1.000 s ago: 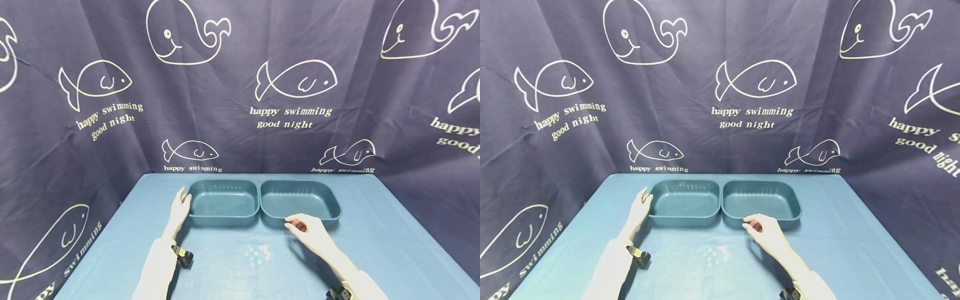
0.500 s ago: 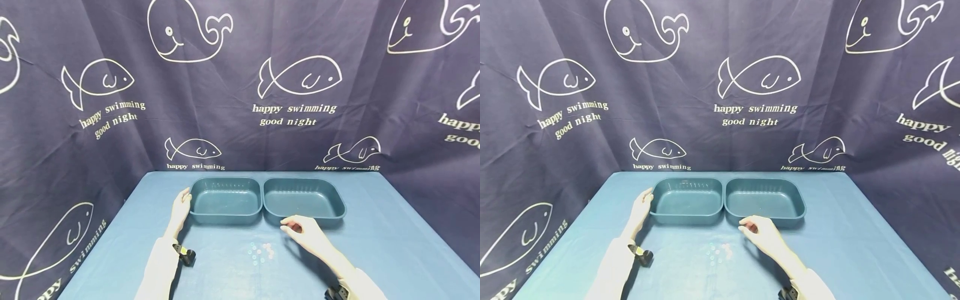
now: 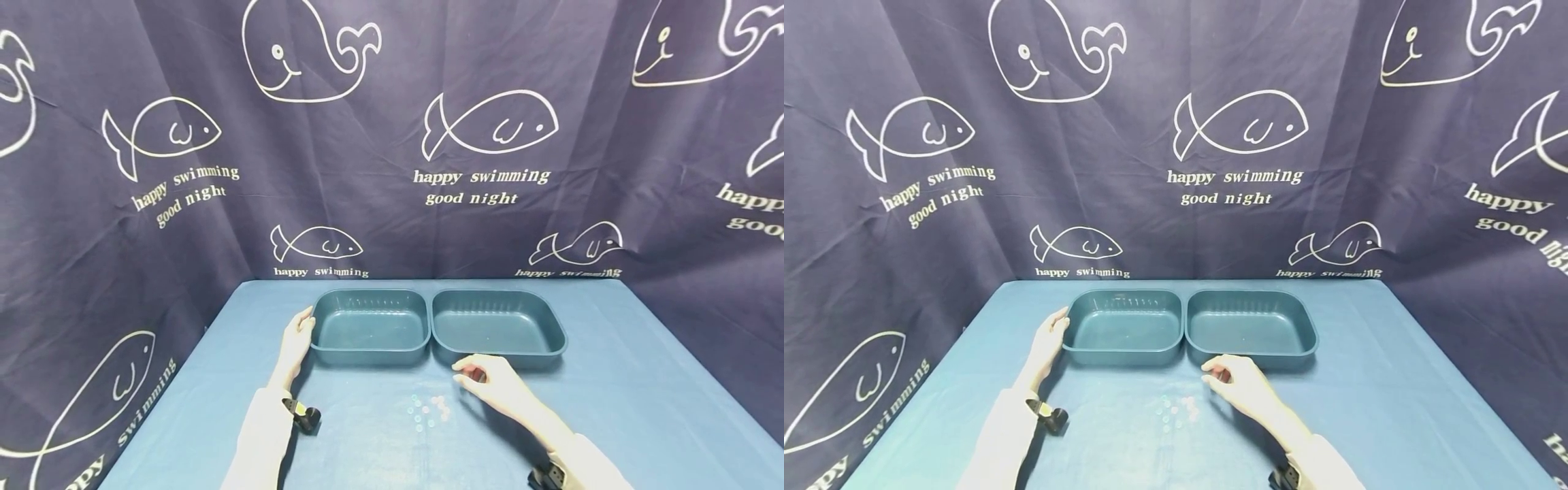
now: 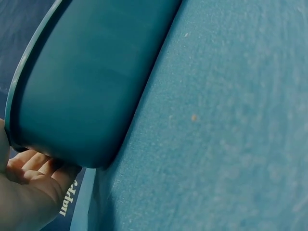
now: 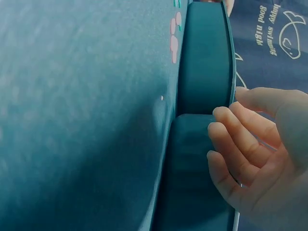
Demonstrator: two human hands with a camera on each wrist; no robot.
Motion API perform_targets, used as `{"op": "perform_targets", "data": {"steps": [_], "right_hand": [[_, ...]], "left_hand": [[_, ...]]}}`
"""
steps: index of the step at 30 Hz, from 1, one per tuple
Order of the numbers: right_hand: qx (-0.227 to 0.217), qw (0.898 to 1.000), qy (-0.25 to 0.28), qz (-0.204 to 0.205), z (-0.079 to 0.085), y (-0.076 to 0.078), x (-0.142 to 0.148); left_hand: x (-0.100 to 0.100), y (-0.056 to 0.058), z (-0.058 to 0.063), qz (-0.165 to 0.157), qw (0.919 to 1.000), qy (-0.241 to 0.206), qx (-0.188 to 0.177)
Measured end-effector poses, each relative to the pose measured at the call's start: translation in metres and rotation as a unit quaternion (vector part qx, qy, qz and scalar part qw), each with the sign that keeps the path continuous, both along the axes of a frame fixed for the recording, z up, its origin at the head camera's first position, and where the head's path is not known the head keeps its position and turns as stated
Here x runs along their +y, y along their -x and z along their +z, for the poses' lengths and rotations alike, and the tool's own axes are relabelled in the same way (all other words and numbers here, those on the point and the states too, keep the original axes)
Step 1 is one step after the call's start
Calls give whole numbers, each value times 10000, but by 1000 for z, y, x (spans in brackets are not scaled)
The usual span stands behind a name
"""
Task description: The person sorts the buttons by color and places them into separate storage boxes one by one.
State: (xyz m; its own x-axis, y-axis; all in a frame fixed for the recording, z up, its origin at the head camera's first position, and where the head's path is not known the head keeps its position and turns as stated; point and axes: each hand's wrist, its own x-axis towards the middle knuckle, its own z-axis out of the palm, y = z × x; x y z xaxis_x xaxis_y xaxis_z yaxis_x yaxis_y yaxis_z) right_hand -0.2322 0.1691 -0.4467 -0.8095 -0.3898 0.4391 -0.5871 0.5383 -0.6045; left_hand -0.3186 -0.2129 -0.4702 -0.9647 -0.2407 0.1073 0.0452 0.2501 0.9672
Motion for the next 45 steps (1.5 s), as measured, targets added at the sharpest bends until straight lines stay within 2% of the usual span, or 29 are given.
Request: {"op": "perform_targets", "data": {"steps": [16, 23, 42, 45], "right_hand": [[-3, 9982, -234, 554, -9, 6, -5], [-163, 9974, -263, 657, -9, 6, -9], [-685, 9904, -881, 821, -6, 7, -14], [-615, 9901, -932, 852, -7, 7, -16]], "left_hand": [[6, 0, 0, 38, 9997, -64, 217], [3, -1, -1, 49, 9998, -2, 216], [6, -3, 0, 101, 9993, -102, 359], [6, -4, 0, 112, 9993, -119, 349]]}}
